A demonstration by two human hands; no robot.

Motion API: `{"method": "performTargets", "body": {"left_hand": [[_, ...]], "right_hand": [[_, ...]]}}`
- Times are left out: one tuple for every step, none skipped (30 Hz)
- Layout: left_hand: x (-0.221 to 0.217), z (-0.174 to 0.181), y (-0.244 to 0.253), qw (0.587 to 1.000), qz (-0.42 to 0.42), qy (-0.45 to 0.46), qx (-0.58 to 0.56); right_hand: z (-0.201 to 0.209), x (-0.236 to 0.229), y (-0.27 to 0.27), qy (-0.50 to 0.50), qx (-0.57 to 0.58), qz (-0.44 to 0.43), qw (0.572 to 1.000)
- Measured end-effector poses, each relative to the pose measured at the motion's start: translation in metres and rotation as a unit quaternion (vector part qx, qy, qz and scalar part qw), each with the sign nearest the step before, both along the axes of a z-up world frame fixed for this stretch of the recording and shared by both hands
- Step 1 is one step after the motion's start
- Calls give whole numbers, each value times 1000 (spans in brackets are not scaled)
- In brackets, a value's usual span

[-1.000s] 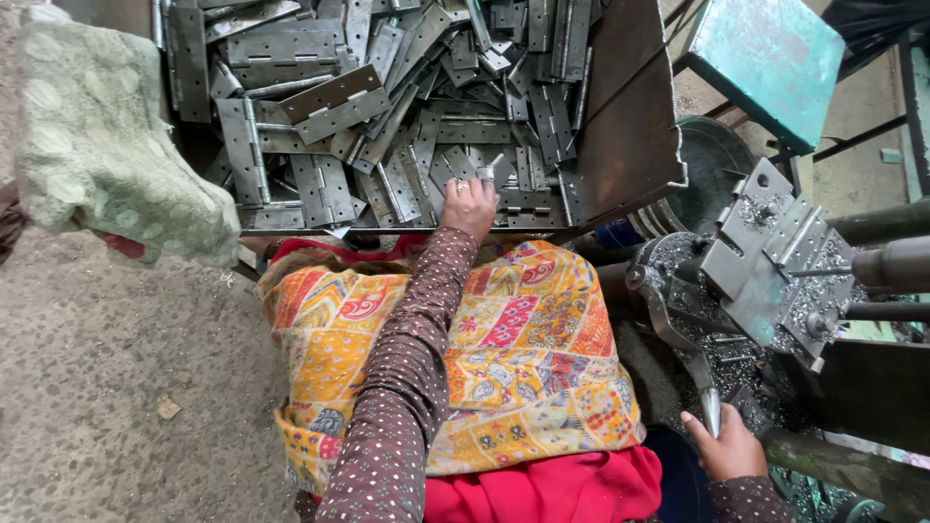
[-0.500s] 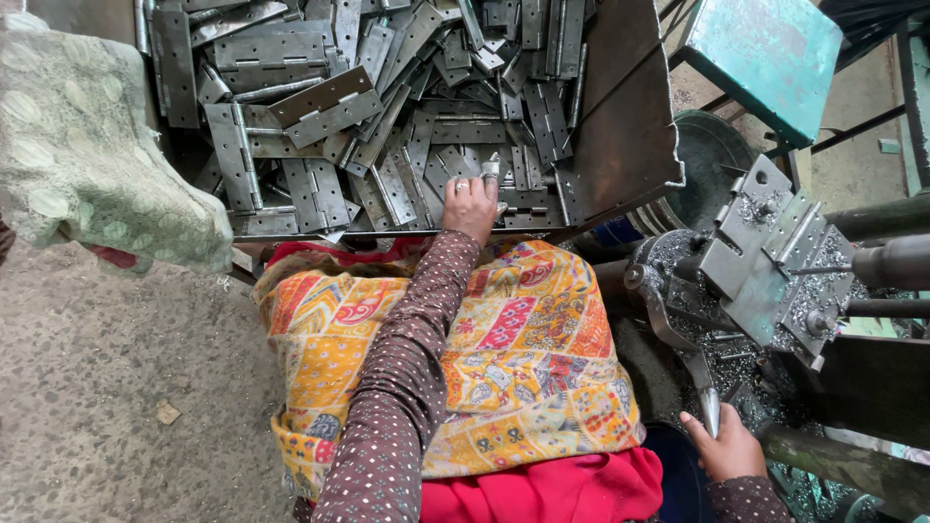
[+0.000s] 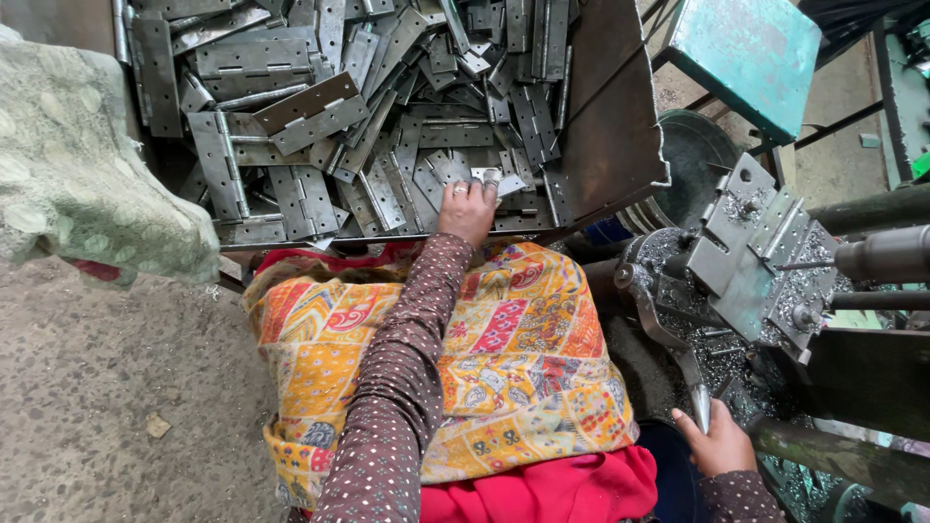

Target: The person sits on the floor and repeatedly picks up metal hinge pieces from a bin, places them into a manual punching machine, and operates the lever to punch holes. The processed pieces are then dropped into a pile.

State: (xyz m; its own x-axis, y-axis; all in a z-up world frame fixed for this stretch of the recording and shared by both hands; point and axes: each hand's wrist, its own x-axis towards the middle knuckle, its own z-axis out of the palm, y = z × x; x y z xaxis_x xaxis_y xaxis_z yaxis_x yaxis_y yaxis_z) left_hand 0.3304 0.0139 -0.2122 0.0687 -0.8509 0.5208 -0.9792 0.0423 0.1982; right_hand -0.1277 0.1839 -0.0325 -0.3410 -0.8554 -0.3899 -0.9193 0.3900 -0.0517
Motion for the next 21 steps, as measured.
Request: {"method": "performTargets", "body": {"left_hand": [[2, 0, 0, 1000, -2, 23, 5], [4, 0, 0, 999, -4, 46, 10], [6, 0, 0, 998, 9, 56, 19], [8, 1, 0, 997, 21, 66, 29], [11, 3, 1, 996, 34, 75, 39], [14, 4, 1, 995, 40, 78, 45], [15, 6, 0, 994, 44, 81, 51], [18, 7, 0, 994, 48, 84, 57], [18, 9, 0, 988, 53, 125, 78], [20, 9, -1, 979, 57, 166, 99], [22, 10, 1, 969, 62, 207, 121], [23, 10, 2, 967, 65, 214, 118], [26, 10, 5, 966, 69, 221, 114], [29, 10, 7, 965, 74, 228, 111], [32, 11, 9, 963, 80, 235, 106], [35, 13, 10, 961, 87, 242, 102], [36, 14, 11, 959, 93, 250, 97], [38, 15, 10, 951, 96, 269, 121], [37, 16, 10, 941, 99, 290, 144], [36, 16, 9, 930, 102, 309, 167], [34, 16, 10, 935, 104, 289, 176]], "right_hand": [[1, 0, 0, -2, 0, -1, 1000], [2, 0, 1, -4, 0, -3, 1000], [2, 1, 1, -6, 1, -4, 1000], [4, 1, 1, -8, 1, -3, 1000], [4, 2, 1, -11, 1, -1, 1000], [4, 3, 1, -14, 0, 0, 1000], [4, 3, 1, -14, 1, 1, 1000], [4, 4, 1, -15, 2, 2, 1000], [4, 3, 1, -14, 2, 3, 1000], [4, 2, 1, -18, -5, 4, 1000], [3, 1, 2, -22, -11, 6, 1000], [3, 0, 3, -25, -17, 8, 1000], [3, 0, 3, -25, -15, 6, 1000], [3, -1, 3, -25, -13, 3, 1000], [2, -1, 2, -26, -11, 2, 1000], [1, 0, 2, -23, -7, 5, 1000], [1, -1, 2, -19, -4, 9, 1000], [0, -1, 2, -14, 0, 12, 1000], [0, -2, 2, -10, 3, 13, 1000], [0, -2, 2, -6, 6, 14, 1000], [0, -3, 1, -1, 9, 15, 1000]]}}
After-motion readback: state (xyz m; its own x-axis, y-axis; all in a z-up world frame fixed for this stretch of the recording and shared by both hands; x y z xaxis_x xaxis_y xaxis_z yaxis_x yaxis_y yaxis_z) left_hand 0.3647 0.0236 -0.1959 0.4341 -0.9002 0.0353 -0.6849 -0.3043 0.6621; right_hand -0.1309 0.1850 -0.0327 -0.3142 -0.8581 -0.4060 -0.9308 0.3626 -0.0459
